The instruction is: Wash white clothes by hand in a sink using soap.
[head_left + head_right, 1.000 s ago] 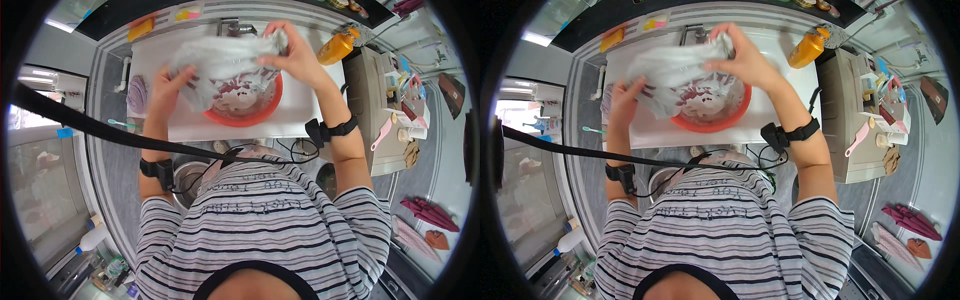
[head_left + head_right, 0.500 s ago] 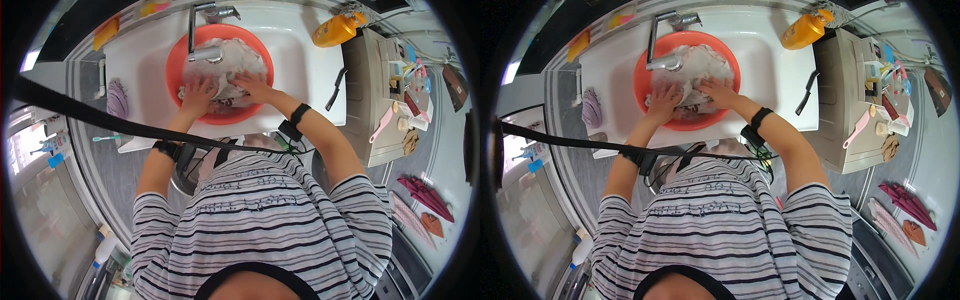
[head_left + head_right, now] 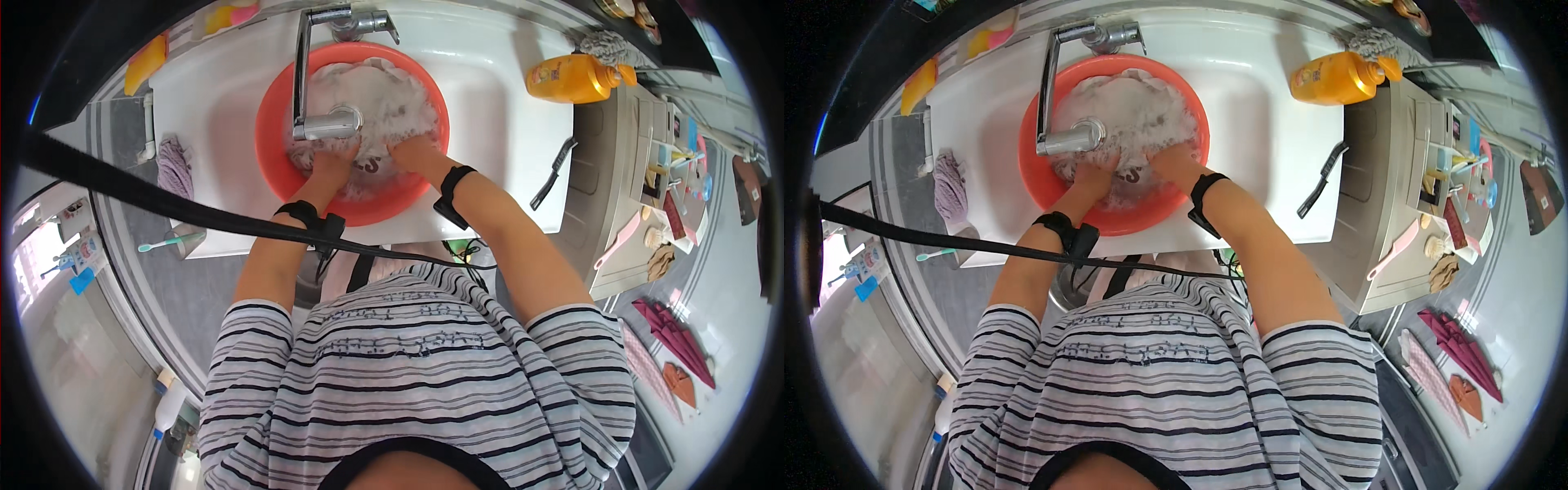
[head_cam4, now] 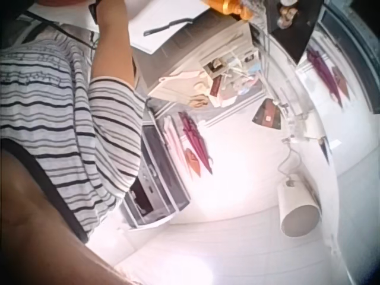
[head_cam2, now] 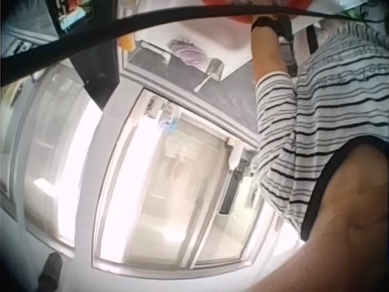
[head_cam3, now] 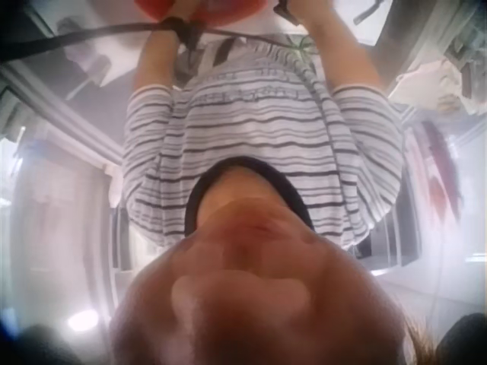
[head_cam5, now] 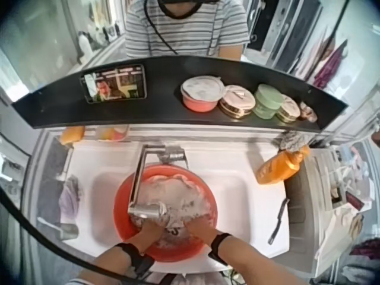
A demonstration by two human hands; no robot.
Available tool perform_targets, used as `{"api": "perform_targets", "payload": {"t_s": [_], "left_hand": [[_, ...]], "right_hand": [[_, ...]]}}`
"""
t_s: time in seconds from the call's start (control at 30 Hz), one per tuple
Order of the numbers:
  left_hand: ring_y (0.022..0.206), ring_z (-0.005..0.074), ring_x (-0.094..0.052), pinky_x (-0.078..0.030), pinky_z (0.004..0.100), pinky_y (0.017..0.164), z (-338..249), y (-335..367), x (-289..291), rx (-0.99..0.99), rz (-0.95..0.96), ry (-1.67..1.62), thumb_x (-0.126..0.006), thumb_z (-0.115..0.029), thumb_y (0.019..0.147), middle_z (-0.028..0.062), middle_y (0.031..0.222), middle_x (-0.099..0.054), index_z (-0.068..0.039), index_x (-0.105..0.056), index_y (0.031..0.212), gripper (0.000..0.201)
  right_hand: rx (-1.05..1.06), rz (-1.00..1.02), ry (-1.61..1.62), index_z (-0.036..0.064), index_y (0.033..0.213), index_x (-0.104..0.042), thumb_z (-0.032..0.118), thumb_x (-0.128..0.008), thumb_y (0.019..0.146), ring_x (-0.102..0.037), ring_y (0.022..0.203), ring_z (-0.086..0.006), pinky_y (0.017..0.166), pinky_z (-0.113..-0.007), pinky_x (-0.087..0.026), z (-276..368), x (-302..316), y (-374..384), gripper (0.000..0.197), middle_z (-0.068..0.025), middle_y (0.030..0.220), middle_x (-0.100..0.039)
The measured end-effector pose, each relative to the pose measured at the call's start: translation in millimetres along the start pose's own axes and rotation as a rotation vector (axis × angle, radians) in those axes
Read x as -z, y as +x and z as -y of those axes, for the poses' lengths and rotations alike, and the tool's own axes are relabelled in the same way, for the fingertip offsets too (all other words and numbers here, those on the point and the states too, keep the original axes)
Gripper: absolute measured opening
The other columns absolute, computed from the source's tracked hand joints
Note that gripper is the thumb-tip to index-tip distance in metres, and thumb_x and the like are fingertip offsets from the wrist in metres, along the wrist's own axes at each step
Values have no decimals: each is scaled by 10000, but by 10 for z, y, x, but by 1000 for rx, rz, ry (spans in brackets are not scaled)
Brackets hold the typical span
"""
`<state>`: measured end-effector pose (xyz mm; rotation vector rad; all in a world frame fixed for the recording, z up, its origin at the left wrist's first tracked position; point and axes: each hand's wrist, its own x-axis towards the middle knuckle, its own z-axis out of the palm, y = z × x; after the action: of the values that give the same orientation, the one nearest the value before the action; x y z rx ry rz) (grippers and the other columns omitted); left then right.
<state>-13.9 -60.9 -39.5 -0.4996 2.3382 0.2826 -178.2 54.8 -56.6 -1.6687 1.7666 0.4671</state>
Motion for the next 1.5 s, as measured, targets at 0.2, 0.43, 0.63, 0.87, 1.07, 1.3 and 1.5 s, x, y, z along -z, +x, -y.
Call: {"api": "perform_targets", "payload": {"t_s": [0.2, 0.43, 0.63, 0.87, 1.07, 1.3, 1.5], "left_hand": [[1122, 294, -534, -396, 463, 900, 27, -13, -155, 12, 4, -10, -443, -199, 853, 160, 1162, -587, -200, -347, 1367, 523], [1070, 271, -550, -437, 462, 823, -150, -286, -175, 53, -590, 115, -522, -207, 805, 164, 1176, -529, -174, -486, 1229, 428], [893, 318, -611, -465, 431, 771, -217, -645, 0, -7, -624, -139, -585, -136, 742, 163, 1051, -572, -155, -480, 1132, 404], [896, 349, -606, -474, 431, 761, 118, -1353, 341, 62, -725, -477, -619, -130, 735, 170, 911, -628, -76, -489, 1070, 363], [839, 207, -627, -477, 316, 748, 520, -1994, 881, -181, -952, -896, -673, -95, 735, 94, 929, -651, -34, -596, 1029, 310], [793, 89, -590, -464, 236, 718, 353, -2706, 1712, -318, -1114, -1256, -675, -114, 775, 23, 899, -651, -25, -643, 984, 229], [843, 74, -572, -460, 216, 751, 291, -2963, 2043, -477, -1224, -1423, -673, -28, 777, 19, 936, -633, 2, -602, 1047, 281]], "right_hand": [[143, 36, -111, 93, 1011, -614, 221, -540, 815, -651, 795, -280, 647, -421, -512, -11, -1, 67, 246, -97, 894, -667], [64, -401, 352, 62, 1043, -579, 185, -605, 767, -613, 885, -347, 756, -434, -469, 76, 104, -377, 303, -170, 919, -642], [136, -553, 375, 24, 1023, -508, 117, -645, 758, -595, 895, -361, 742, -433, -456, 215, 348, -824, 313, -195, 907, -618], [-53, -754, 782, 23, 996, -472, 44, -623, 784, -605, 836, -333, 732, -382, -457, 372, 965, -1431, 261, -183, 875, -606], [238, -939, 944, 55, 957, -470, -91, -614, 746, -544, 786, -101, 696, -243, -450, 478, 1490, -1948, 295, -28, 863, -570], [542, -1354, 1083, 31, 988, -493, -167, -606, 704, -566, 892, -115, 769, -233, -463, 904, 2380, -2644, 364, -46, 981, -567], [703, -1504, 1142, 19, 1021, -511, -115, -647, 727, -572, 875, -110, 788, -235, -464, 889, 2644, -2811, 351, -38, 955, -599]]}}
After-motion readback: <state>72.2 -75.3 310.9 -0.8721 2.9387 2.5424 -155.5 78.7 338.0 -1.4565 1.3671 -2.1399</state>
